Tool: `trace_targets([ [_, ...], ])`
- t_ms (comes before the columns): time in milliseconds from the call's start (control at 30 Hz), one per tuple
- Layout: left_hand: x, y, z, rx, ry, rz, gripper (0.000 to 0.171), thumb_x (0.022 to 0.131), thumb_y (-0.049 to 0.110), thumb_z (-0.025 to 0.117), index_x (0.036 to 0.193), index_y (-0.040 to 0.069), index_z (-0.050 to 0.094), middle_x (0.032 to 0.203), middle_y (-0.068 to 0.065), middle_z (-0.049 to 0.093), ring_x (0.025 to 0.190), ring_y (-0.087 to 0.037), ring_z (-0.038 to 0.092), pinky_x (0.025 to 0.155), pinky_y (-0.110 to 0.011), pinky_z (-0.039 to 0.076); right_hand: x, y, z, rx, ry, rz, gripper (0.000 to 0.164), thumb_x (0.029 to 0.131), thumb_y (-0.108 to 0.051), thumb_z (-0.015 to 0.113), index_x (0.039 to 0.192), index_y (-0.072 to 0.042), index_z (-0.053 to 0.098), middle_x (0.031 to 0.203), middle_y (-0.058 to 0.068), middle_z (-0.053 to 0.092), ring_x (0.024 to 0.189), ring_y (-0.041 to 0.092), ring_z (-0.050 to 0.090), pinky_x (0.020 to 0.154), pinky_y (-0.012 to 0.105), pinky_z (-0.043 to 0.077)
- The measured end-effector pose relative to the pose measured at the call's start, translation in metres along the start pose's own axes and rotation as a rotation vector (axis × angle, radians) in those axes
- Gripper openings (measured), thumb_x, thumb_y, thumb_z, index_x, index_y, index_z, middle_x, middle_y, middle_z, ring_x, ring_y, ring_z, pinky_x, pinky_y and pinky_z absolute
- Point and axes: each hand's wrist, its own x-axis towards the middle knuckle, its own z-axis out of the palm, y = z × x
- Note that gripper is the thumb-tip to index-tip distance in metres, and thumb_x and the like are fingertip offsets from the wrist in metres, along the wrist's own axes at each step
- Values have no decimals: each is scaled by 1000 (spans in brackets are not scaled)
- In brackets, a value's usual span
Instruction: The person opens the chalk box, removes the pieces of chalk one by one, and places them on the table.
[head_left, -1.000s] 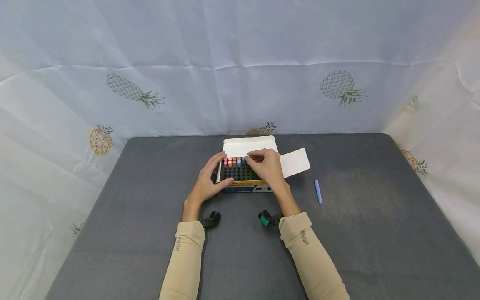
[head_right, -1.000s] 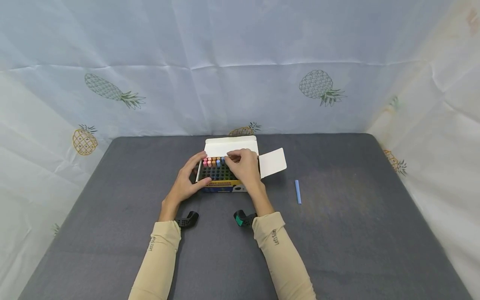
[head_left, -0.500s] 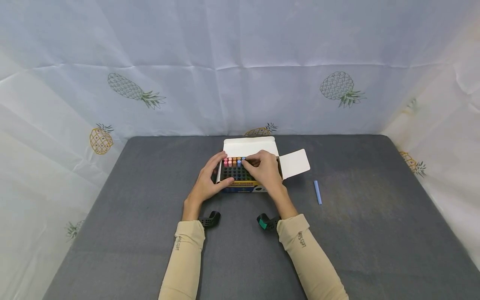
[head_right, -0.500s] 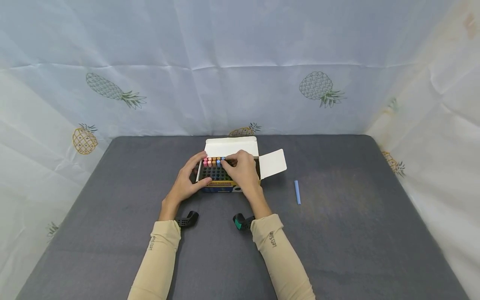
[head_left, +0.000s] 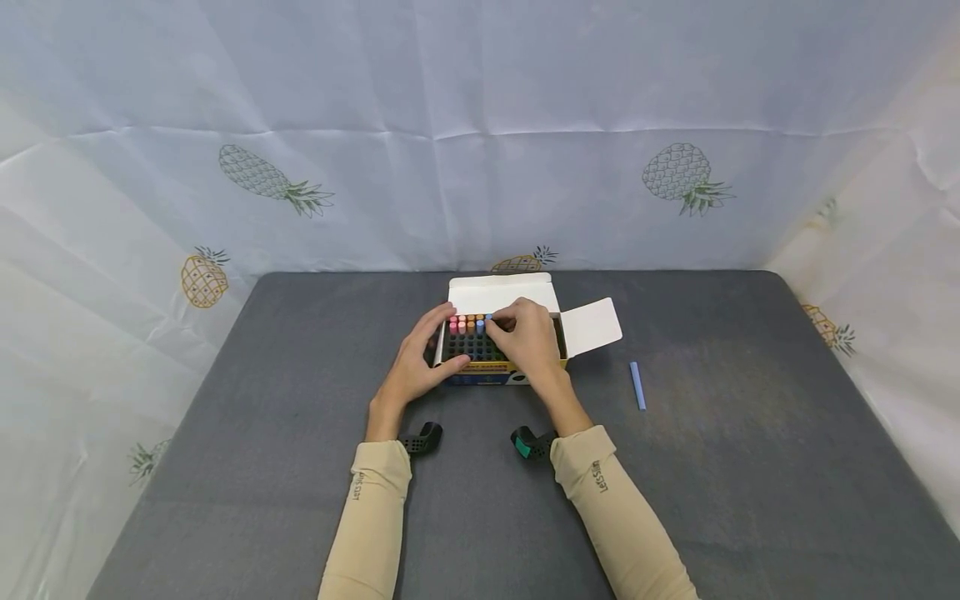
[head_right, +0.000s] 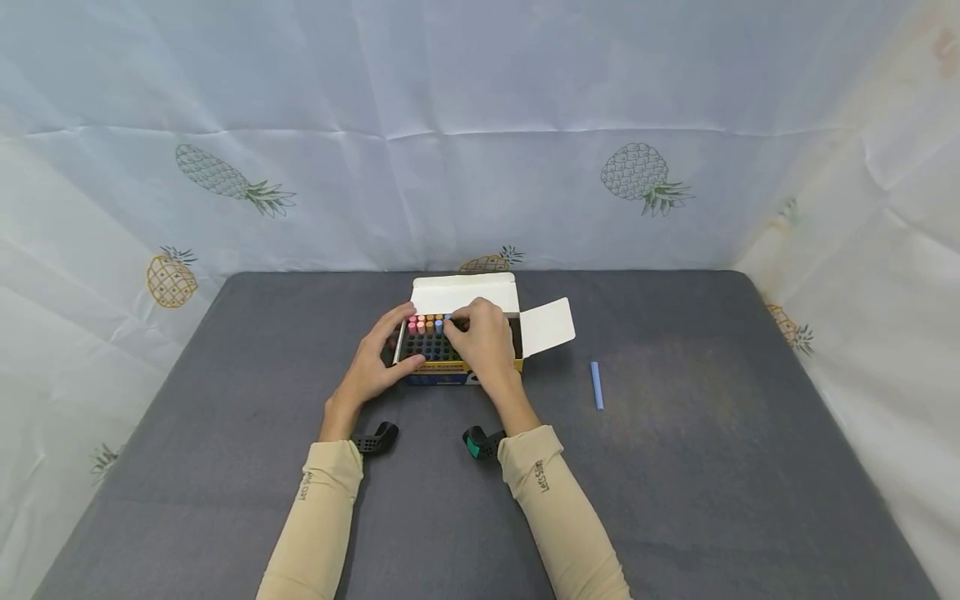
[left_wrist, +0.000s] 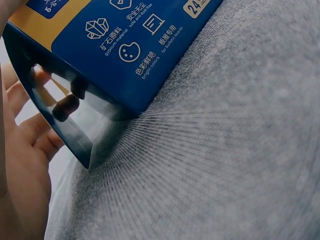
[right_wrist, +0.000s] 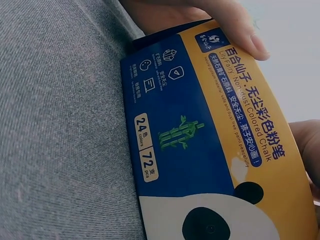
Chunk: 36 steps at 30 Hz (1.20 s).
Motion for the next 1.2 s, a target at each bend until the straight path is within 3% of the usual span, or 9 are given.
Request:
trace_targets([
  [167, 0, 0, -1, 0, -3, -16, 83, 88, 65, 68, 156, 25, 43, 167, -4, 34, 149, -32, 40, 101, -62, 46, 0, -2, 0, -2, 19, -27, 15, 91, -15, 77, 97, -3, 83, 90, 13, 72, 77, 25, 68, 70, 37, 57],
  [367, 1, -1, -1, -4, 2, -12, 84, 89, 64, 69, 156, 21, 43, 167, -6, 34, 148, -34, 41, 100, -62, 46, 3, -2, 1, 72, 108, -100, 15, 91, -12, 74, 97, 0, 82, 84, 15, 69, 67, 25, 63, 61, 35, 50],
  [467, 1, -2, -1, -6, 2, -8, 83, 89, 62, 69, 155, 19, 44, 166, -7, 34, 147, -34, 41, 99, -62, 46, 5, -4, 2, 92, 129, -95, 17, 91, -14, 74, 98, -1, 82, 83, 15, 68, 65, 25, 63, 60, 34, 49],
  [767, 2, -2, -1, -12, 1, 2, 78, 90, 52, 73, 155, 20, 44, 166, -8, 35, 147, -35, 42, 99, -61, 47, 7, -3, 5, 64, 106, -58, 23, 90, -19, 78, 102, 0, 81, 81, 15, 69, 65, 26, 65, 59, 34, 50],
  [1000, 1, -3, 0, -2, 4, -1, 82, 89, 63, 69, 155, 21, 45, 166, -8, 35, 146, -35, 43, 99, -60, 47, 7, -2, 3, 94, 89, -46, 24, 91, -20, 78, 102, 0, 81, 84, 16, 70, 67, 26, 67, 60, 35, 51],
  [1200, 2, -2, -1, -5, 4, -12, 83, 88, 64, 69, 155, 22, 44, 166, -6, 35, 146, -33, 43, 99, -59, 47, 10, -4, -3, 179, 122, -101, 22, 91, -16, 78, 101, 3, 81, 86, 19, 72, 71, 30, 71, 67, 42, 59],
])
